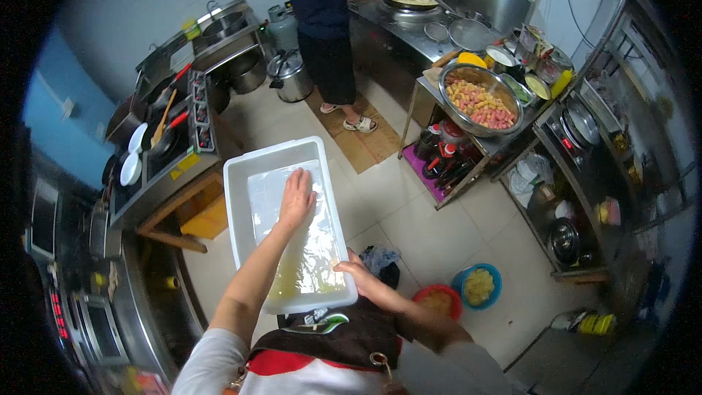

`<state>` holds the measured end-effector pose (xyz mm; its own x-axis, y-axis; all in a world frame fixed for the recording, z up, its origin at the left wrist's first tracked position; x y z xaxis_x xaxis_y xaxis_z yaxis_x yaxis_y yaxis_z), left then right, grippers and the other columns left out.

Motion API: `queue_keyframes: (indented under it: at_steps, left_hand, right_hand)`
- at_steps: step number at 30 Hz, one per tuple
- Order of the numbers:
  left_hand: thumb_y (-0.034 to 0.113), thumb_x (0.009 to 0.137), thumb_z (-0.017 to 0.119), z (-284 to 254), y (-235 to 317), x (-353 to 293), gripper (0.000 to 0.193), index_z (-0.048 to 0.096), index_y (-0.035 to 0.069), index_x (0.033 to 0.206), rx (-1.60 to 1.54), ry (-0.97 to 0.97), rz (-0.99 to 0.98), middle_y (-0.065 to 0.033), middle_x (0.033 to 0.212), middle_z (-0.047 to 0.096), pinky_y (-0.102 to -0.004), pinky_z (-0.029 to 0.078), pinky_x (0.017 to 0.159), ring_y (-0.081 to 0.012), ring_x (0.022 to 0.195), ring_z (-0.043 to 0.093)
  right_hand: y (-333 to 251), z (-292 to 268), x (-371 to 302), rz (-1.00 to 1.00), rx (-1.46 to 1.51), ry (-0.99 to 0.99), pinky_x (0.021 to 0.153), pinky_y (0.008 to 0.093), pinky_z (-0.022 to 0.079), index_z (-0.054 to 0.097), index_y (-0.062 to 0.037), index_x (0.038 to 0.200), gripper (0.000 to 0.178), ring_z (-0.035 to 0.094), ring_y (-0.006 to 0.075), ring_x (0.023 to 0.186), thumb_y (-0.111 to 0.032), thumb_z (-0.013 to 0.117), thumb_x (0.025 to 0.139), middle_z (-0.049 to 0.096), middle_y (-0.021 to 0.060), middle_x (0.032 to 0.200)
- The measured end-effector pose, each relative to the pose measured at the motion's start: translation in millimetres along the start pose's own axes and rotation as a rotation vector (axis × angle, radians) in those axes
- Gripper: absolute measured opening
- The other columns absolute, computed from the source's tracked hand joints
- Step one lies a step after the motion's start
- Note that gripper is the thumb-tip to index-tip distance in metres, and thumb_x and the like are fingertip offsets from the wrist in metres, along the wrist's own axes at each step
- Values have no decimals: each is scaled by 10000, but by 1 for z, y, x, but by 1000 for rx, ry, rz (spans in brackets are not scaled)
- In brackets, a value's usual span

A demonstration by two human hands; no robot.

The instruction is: The person assembles multiple salad bowls by hand, adding lettuce, bean sprouts, and sliced yellow fruit from containers into individual white bowls. After filling the bowls, the person carries a large container to the kitchen area and pours liquid into a cooking pot.

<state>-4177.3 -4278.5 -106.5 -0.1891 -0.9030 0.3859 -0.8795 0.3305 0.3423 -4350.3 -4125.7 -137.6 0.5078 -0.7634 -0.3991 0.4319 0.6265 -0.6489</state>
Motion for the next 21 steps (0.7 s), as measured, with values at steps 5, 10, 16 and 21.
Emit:
queue_keyframes:
  at_steps: [5,10,16,21]
  left_hand:
    - [54,747,519,36,-3,61,400,478,-51,1130,-85,-175,367,-202,1176,461,-408,389,942,-359,1091,445]
    - [58,722,517,42,-27,101,269,551,-12,980,-181,-480,645,-160,1060,519,-373,442,863,-314,1006,502]
    - [21,751,567,-8,-83,241,276,578,15,1027,-323,-501,374,-172,1111,537,-390,439,877,-334,1031,509]
    - [34,821,545,-29,-151,359,218,575,42,1037,-449,-185,152,-127,1106,541,-340,445,865,-274,1001,541]
  right_hand:
    - [-26,-17,84,-86,136,169,736,354,502,496,26,1105,419,589,234,835,-73,559,704,583,129,920]
    - [-64,-48,157,-173,173,373,713,343,508,425,0,1175,490,579,226,852,-47,556,705,555,138,971]
    - [-156,-70,212,-445,151,536,682,337,496,461,-29,1087,386,562,213,790,-31,551,711,549,88,856]
    - [-229,-105,256,-572,297,586,694,323,479,499,-32,996,293,551,206,775,-74,559,712,538,74,822]
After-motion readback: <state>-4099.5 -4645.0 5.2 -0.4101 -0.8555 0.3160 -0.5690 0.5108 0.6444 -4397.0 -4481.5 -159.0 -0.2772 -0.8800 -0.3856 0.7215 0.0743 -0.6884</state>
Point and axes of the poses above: each hand's wrist, its own x-axis towards the middle knuckle, its own z-axis out of the palm, y = z × x, the point moved 4 cm from there along x, towards the middle knuckle
